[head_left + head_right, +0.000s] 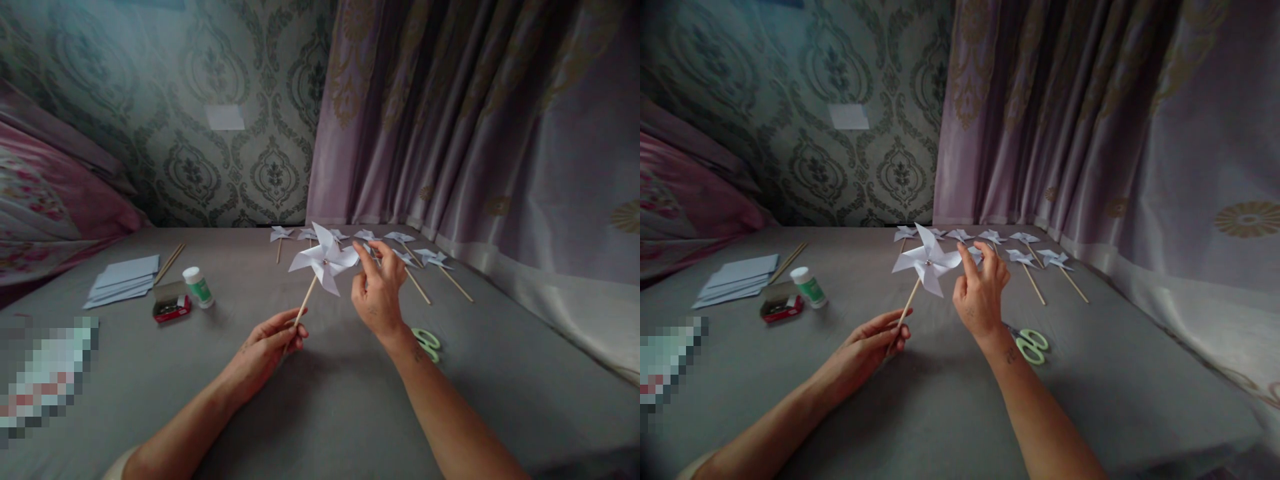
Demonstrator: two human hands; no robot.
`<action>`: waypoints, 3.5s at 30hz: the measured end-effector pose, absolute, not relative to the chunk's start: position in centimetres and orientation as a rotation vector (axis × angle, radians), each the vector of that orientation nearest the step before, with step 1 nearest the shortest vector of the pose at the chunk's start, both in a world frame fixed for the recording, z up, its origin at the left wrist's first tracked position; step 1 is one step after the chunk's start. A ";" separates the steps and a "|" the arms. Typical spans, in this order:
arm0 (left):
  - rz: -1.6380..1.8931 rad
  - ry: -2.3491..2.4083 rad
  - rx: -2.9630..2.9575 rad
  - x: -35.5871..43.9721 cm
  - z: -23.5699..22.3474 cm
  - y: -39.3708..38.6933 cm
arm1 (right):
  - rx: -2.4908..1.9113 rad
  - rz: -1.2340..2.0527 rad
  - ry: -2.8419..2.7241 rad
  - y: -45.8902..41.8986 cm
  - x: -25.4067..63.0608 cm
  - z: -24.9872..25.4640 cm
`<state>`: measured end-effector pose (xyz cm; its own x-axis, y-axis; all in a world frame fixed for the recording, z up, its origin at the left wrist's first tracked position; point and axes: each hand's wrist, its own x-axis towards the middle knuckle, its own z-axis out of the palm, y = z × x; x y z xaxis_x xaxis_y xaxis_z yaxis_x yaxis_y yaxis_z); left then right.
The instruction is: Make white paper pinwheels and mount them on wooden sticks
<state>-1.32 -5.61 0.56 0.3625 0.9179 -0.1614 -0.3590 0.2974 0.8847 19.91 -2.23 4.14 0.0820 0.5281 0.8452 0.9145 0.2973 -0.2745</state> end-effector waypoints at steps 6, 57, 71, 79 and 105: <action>0.981 0.766 0.800 -1.3 0.8 -5.6 | -1.381 -0.475 -1.589 -2.3 19.2 3.6; 0.933 0.787 0.724 -1.7 0.0 -5.1 | -1.342 -0.589 -2.033 1.6 19.3 8.9; 1.029 0.742 0.693 -1.7 0.6 -5.2 | -1.160 0.890 -2.597 -6.6 17.0 10.6; 1.001 0.745 0.736 -1.7 0.6 -5.6 | -1.605 -0.308 -2.199 -3.8 17.4 11.0; 1.180 0.817 0.642 -1.8 0.1 -4.9 | -1.487 0.674 -1.920 -6.1 12.5 2.0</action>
<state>-1.76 -4.87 0.08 0.1656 0.9629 -0.2130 -0.5376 0.2692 0.7991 12.53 -6.13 2.00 -0.1818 0.9707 0.1570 0.6593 0.2388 -0.7130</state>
